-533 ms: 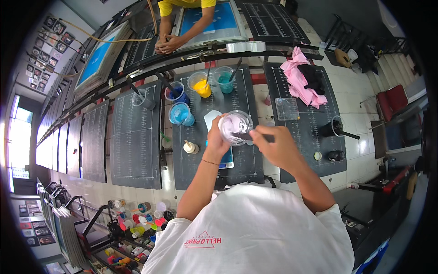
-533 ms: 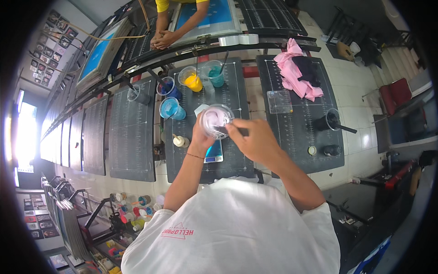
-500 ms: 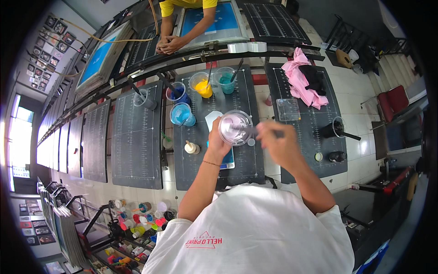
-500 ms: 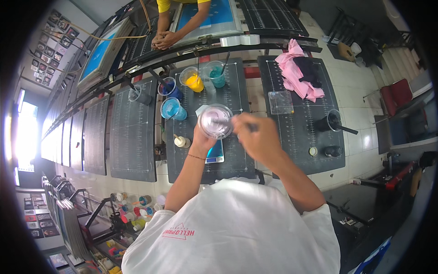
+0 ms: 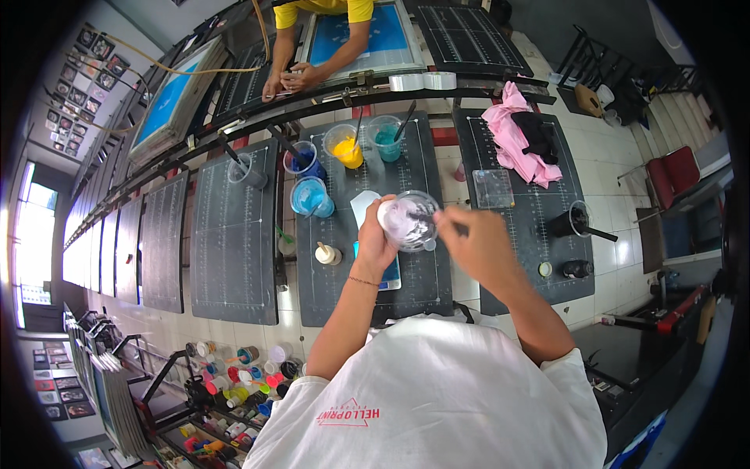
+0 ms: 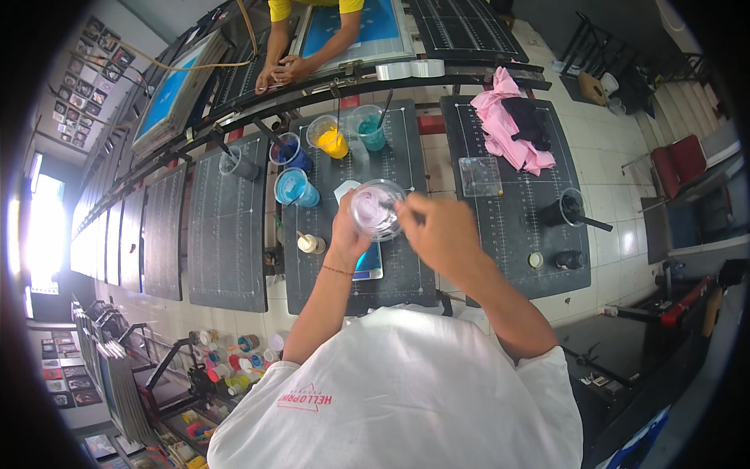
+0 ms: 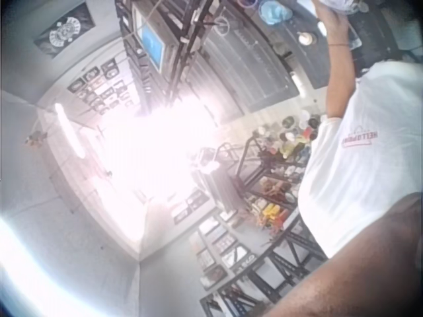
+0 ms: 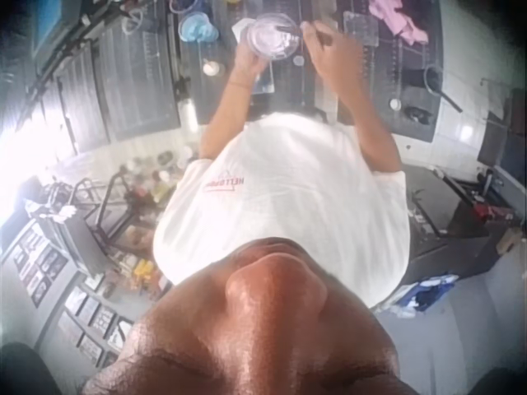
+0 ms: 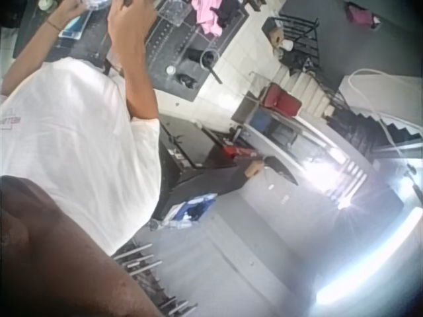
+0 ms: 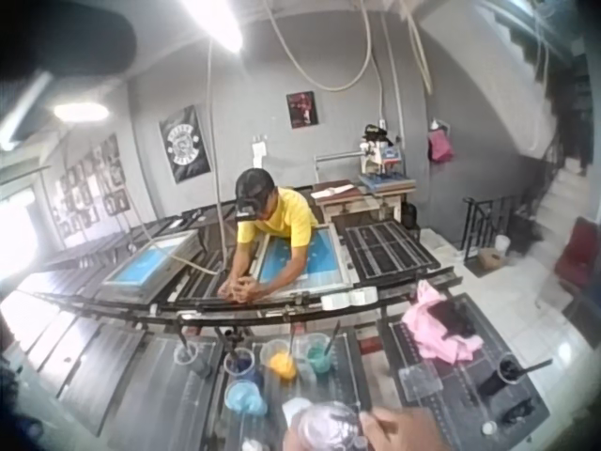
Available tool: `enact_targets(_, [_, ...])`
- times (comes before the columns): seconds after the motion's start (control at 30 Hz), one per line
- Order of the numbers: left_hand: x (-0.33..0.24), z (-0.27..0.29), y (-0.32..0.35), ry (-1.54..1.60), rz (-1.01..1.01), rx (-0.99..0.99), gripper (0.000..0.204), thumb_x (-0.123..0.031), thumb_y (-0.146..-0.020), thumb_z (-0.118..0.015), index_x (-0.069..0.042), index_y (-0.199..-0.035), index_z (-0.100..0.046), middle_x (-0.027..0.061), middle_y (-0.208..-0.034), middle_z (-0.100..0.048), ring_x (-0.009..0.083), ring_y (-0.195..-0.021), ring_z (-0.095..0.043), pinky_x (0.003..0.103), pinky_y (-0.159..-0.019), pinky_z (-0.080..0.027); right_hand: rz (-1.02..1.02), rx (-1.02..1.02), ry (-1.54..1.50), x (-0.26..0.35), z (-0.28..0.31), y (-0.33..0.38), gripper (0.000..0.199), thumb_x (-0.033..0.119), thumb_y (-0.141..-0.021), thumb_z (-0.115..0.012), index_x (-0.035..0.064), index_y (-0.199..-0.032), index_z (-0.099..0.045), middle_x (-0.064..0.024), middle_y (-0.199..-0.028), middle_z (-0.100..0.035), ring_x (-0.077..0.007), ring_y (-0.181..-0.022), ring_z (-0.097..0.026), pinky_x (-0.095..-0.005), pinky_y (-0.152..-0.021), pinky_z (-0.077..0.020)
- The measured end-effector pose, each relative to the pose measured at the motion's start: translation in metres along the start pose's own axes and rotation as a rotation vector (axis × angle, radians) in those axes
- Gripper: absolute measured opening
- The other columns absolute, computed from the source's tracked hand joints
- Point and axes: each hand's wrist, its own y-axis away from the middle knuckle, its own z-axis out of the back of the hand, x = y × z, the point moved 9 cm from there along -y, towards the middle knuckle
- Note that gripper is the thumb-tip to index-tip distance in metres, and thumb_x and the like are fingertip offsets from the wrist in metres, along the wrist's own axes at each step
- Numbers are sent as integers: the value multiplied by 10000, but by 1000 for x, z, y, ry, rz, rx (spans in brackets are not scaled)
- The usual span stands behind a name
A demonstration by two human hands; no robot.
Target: The person pours paint from a bottle into a cup on a scale, adds liquid from a smaller bottle, and then stirs the mixture with a stick in a larger container.
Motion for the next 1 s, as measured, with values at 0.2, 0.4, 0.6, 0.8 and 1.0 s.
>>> enact_targets(0.2, [-2,-8,5,-7,-18,6,375,-320,-1088,-329,-53,-1188,-573,126,-1113,-679,256,-1059,-667,415,-959,-553,70,-41,-74,15,10,-2,301,276,-966,-648,56,-760,-635,-163,-607,-600,-364,-545,-600,-434,-511,-446])
enact_targets(0.4, [-1,4,-2,14,-2,25,378,-328,-1084,-344,-55,-1203,-577,134,-1143,-682,270,-1085,-660,430,-983,-535,-30,-29,-41,7,12,-7,308,268,-962,-650,49,-749,-612,-161,-613,-585,-367,-577,-598,-441,-521,-435])
enact_targets(0.6, [-1,-2,-2,-12,-8,54,373,-338,-1080,-357,-57,-1193,-574,145,-1137,-682,275,-1073,-666,438,-969,-544,98,16,-25,20,3,-1,270,271,-952,-663,49,-798,-652,-162,-638,-614,-372,-573,-606,-440,-528,-447])
enact_targets(0.8, [-3,-7,2,44,-14,169,441,-342,-1093,-317,-40,-1278,-579,124,-1223,-664,276,-1171,-627,432,-1054,-491,45,-30,-57,14,12,-8,282,294,-964,-636,69,-797,-668,-157,-633,-627,-379,-597,-629,-457,-533,-467])
enact_targets(1.0, [-3,1,0,20,-28,16,381,-332,-1095,-325,-51,-1185,-567,126,-1112,-678,252,-1054,-666,409,-959,-548,144,69,4,24,-1,-3,280,281,-969,-630,61,-802,-675,-157,-627,-626,-374,-582,-624,-446,-545,-470])
